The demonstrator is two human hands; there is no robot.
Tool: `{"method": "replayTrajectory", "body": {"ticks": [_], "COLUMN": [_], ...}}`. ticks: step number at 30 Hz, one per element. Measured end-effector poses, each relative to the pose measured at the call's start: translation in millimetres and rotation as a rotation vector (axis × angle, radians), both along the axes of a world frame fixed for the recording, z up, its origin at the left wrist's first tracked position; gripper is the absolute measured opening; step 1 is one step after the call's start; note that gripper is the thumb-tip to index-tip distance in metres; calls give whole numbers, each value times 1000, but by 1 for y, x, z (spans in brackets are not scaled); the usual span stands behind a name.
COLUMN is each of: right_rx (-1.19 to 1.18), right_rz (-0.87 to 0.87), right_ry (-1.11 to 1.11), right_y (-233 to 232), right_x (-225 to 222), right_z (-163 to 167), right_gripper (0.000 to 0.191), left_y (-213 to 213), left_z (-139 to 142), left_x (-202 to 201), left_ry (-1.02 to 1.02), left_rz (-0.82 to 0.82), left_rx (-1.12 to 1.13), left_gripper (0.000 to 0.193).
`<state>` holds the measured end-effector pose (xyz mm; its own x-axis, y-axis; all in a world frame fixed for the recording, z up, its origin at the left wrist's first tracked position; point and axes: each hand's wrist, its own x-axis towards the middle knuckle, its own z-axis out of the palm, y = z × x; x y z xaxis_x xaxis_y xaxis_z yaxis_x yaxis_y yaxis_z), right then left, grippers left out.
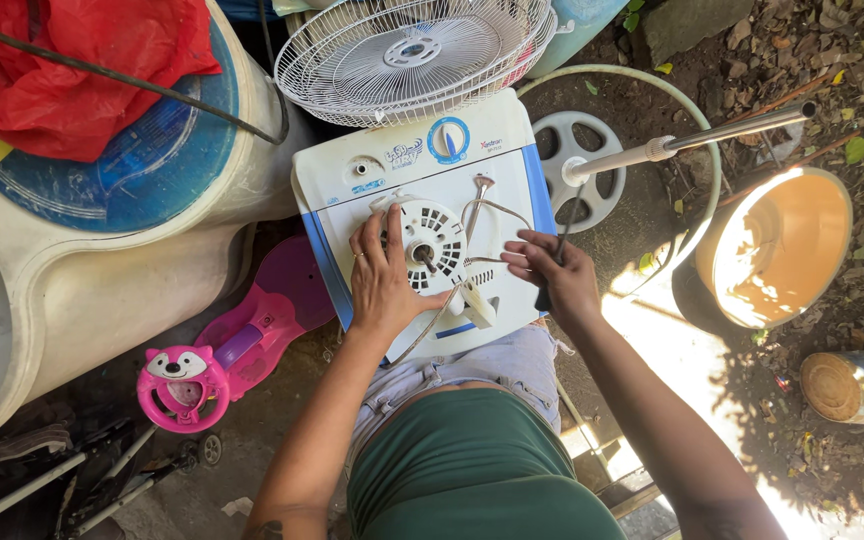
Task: The person uses a screwdriver to remove and reinstall screws on a white plastic component of a small appliance. They repeatedly loosen and tighten the screws while holding the component steady, then place the screwdriver down and continue adjusting the part by hand.
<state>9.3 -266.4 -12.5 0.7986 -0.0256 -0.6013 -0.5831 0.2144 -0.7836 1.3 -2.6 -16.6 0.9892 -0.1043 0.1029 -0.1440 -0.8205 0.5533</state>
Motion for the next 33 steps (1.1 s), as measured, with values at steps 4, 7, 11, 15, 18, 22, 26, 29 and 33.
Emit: {"method": "replayTrajectory", "body": {"ticks": [4, 7, 11, 15, 18, 22, 26, 29, 33], "right_rx": [-67, -50, -36, -34, 8, 63, 57, 66, 81], "right_rz": [74, 105, 68, 101, 66, 5, -20, -33, -88], "right_ry": [-122, -136, -182, -163, -137, -130, -131, -165, -181], "right_y": [21, 30, 41, 45, 41, 35, 37, 41, 51], "right_x": [4, 9, 13, 11, 7, 4, 2, -1, -21], "right_z": [0, -9, -22, -28, -30, -31, -31, -33, -37], "right_gripper": [25, 20, 16, 18, 19, 20, 20, 19, 17], "left_y": [-2, -4, -9, -13, -11, -10, -11, -10, -13], "left_z": [1, 1, -1, -3, -5, -6, -8, -9, -8], "left_x": [2, 1, -4, -8, -10, -13, -13, -13, -15], "left_ry": [-1, -1, -9, -3, -16, -27, -46, -69, -47], "left_rz": [31, 38, 23, -1, 1, -32, -30, -34, -37], "left_rx": [4, -7, 13, 23, 31, 47, 52, 72, 73], "left_gripper": [145, 145, 144, 143, 142, 140, 141, 141, 140]}}
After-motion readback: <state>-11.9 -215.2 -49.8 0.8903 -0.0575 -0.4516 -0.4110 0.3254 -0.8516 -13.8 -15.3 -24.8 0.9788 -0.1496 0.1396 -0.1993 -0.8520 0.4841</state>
